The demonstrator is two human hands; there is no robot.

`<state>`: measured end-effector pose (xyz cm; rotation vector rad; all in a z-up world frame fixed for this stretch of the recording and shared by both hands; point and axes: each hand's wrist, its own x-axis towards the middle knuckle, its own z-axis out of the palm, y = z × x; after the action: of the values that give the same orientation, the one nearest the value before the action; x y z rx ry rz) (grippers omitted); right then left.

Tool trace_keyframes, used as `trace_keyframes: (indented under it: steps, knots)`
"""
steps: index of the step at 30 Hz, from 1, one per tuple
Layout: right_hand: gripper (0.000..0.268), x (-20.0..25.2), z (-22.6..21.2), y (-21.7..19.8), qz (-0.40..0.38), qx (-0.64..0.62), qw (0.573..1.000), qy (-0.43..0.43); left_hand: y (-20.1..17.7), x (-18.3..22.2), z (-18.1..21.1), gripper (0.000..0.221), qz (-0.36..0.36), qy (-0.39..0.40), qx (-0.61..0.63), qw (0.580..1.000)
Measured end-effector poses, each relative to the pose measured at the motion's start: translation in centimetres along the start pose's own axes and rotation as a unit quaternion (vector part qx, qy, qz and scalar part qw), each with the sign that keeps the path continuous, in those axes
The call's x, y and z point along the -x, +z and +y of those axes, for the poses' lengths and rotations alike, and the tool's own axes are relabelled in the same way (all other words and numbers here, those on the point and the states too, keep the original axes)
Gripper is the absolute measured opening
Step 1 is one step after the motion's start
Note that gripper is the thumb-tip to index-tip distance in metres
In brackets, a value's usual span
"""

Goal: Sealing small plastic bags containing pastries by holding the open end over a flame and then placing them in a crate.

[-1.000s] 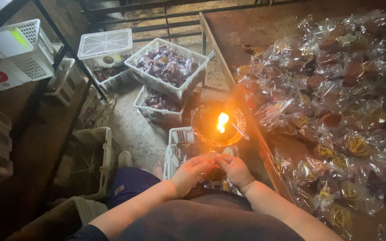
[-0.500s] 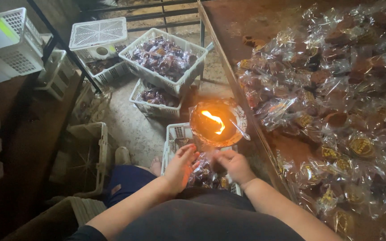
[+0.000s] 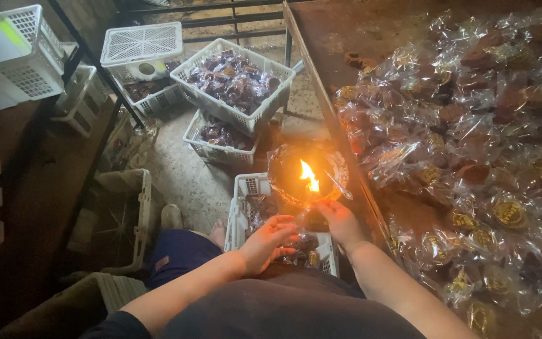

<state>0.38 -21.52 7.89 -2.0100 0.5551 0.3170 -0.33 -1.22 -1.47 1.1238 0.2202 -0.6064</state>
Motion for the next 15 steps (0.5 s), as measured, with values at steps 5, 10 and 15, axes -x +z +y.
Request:
trace_keyframes:
  steps: [5,10,15]
  knots:
    - [0.035,-1.4,2.7,2.7,-0.085,-0.120,0.985,-0.086,0.1,-0.6,-1.0,0.052,-0.023,0.009,-0.087,0.996]
    - [0.027,-2.0,4.8,4.3,-0.096,-0.195,0.970,-0.111,-0.4,-0.3,-0.7,0.038,-0.005,0.079,-0.159,0.984]
    - [0.030,-0.2,4.2,3.7,-0.170,-0.315,0.933,0.025,1.2,3.0,2.3,0.044,-0.013,0.101,-0.179,0.979]
